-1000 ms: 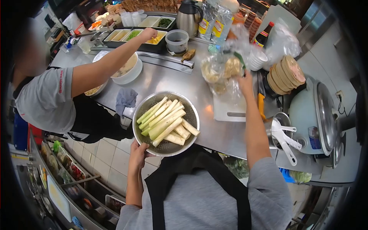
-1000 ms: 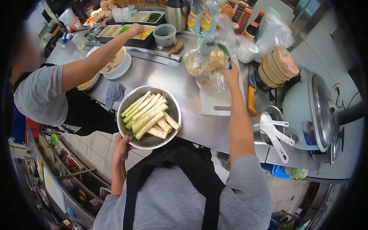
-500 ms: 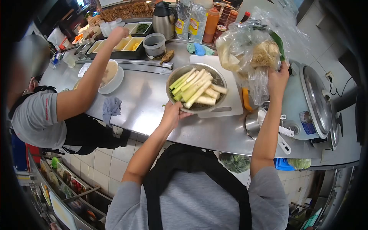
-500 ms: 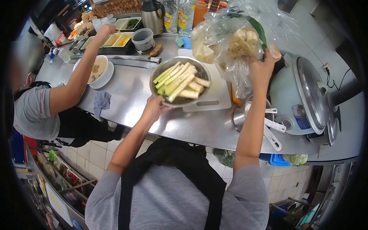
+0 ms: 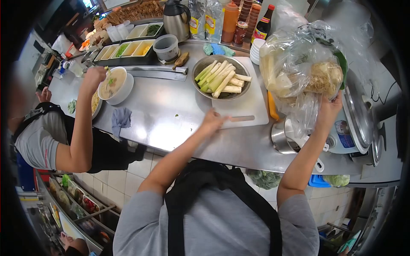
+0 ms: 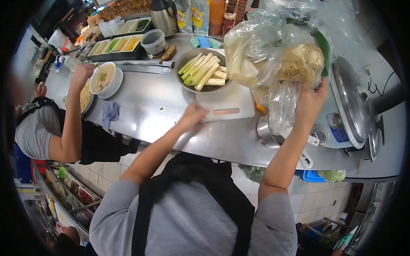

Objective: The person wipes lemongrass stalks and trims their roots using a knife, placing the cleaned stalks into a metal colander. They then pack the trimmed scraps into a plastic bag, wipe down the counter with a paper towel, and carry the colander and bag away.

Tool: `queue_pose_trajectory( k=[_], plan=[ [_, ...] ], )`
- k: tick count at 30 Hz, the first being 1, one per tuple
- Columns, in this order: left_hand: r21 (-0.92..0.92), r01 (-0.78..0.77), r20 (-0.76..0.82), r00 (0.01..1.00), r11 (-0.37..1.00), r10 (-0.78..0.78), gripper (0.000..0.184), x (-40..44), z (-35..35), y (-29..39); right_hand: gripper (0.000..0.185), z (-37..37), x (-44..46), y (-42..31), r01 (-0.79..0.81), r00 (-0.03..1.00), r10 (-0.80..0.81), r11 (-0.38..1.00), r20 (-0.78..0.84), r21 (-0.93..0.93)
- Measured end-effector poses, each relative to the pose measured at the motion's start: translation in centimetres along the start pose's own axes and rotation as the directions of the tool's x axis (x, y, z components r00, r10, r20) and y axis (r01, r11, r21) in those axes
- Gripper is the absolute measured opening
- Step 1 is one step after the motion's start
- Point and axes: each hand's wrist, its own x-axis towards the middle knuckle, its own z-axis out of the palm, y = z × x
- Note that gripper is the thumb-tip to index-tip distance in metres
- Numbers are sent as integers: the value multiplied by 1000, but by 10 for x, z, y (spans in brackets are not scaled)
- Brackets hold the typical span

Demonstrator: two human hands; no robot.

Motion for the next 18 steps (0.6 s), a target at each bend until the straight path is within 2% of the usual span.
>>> queue_pose_trajectory(
  k=[1, 2, 4, 5, 6, 7, 8, 10, 12, 13, 14, 15, 16, 17, 18],
  plan=[
    [327, -249, -48, 959, 912, 280, 68, -4, 11, -7, 41, -1, -1, 3, -2, 1000, 2, 1000, 5, 2],
    [320, -241, -58, 960, 916, 273, 68, 1, 23, -10, 41, -1, -3, 8, -9, 1000, 9, 999, 1, 30],
    [665, -325, -161, 816, 672, 555, 58, 4, 44, 12, 41, 1, -6, 11, -16, 1000, 15, 998, 19, 62],
    [662, -314, -180, 815, 681, 551, 58, 11, 51, 13, 40, 5, -10, 9, -55, 998, 52, 994, 28, 91],
    [709, -279, -162, 829, 647, 535, 47, 16, 57, 13, 39, 11, -12, 9, -96, 995, 92, 988, 40, 119],
    [758, -243, -141, 845, 606, 516, 37, 19, 57, 11, 39, 16, -12, 13, -102, 994, 96, 987, 55, 127],
    [763, -233, -148, 846, 603, 513, 37, 21, 53, 9, 39, 21, -14, 22, -65, 995, 55, 991, 85, 120],
    [625, -321, 2, 912, 712, 410, 25, 13, 44, 10, 38, 32, -22, 36, -39, 994, 27, 992, 106, 116],
    [350, -430, 132, 902, 832, 411, 18, -12, 16, 1, 35, 49, -32, 42, -25, 977, -4, 991, 211, 134],
    [191, -425, 193, 900, 885, 391, 17, -52, -5, 11, 36, 57, -40, 34, -34, 968, -2, 990, 252, 138],
    [171, -323, 263, 926, 931, 273, 18, -87, -31, 10, 38, 66, -50, 25, -42, 956, -1, 989, 293, 141],
    [376, -245, 294, 946, 894, 135, 25, -121, -60, 6, 39, 73, -61, 21, -69, 941, -3, 977, 339, 201],
    [393, -121, 246, 969, 912, 22, 30, -149, -86, -20, 40, 80, -74, 18, -95, 924, -12, 961, 383, 261],
    [598, -81, 313, 939, 798, -140, 36, -177, -114, -27, 42, 86, -89, 19, -101, 884, -14, 971, 468, 219],
    [709, 56, 184, 948, 703, -261, 52, -205, -142, -55, 43, 91, -107, 19, -102, 834, -11, 979, 551, 174]
  ],
)
